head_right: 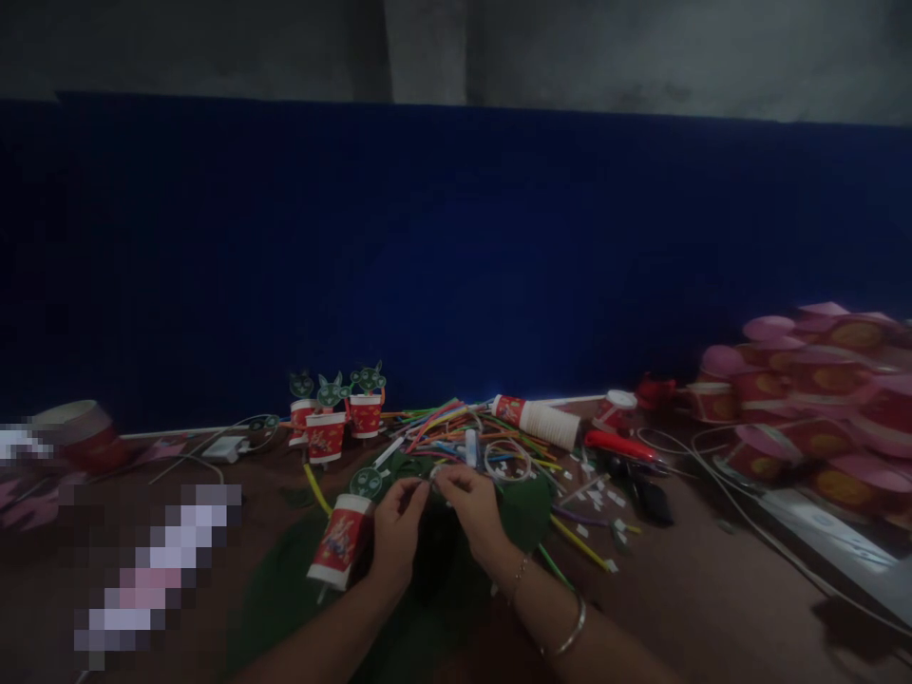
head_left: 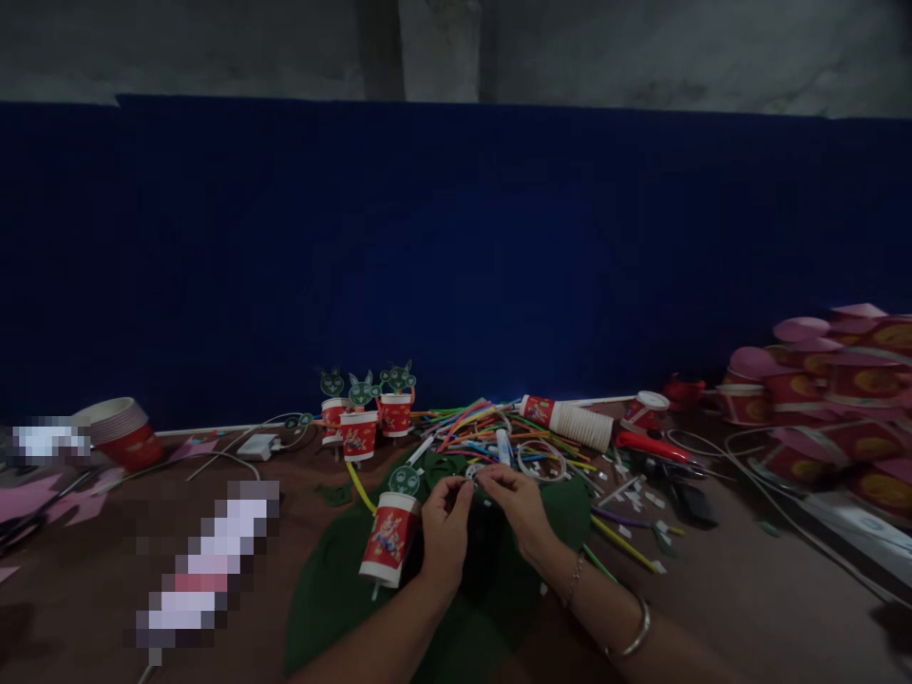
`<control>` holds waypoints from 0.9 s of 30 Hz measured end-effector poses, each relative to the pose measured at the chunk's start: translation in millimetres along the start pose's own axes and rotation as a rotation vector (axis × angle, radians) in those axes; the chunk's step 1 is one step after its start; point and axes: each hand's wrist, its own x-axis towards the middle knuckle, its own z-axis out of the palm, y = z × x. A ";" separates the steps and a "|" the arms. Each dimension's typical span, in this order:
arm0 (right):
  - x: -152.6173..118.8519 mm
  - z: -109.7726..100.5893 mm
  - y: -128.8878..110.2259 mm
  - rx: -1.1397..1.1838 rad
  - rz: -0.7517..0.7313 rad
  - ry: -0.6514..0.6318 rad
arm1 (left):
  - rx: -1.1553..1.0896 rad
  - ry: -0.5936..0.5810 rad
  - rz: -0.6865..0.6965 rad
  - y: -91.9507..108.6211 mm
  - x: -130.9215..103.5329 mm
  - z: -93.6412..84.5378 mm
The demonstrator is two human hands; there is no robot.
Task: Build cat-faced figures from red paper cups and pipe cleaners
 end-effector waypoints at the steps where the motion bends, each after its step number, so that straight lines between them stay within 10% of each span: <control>1: -0.2 0.0 -0.2 -0.010 -0.003 -0.004 | 0.002 -0.004 0.000 0.0 0.1 0.0; 27: 4.1 -1.7 0.3 -0.093 -0.024 -0.162 | -0.022 -0.097 -0.035 -7.7 0.7 2.6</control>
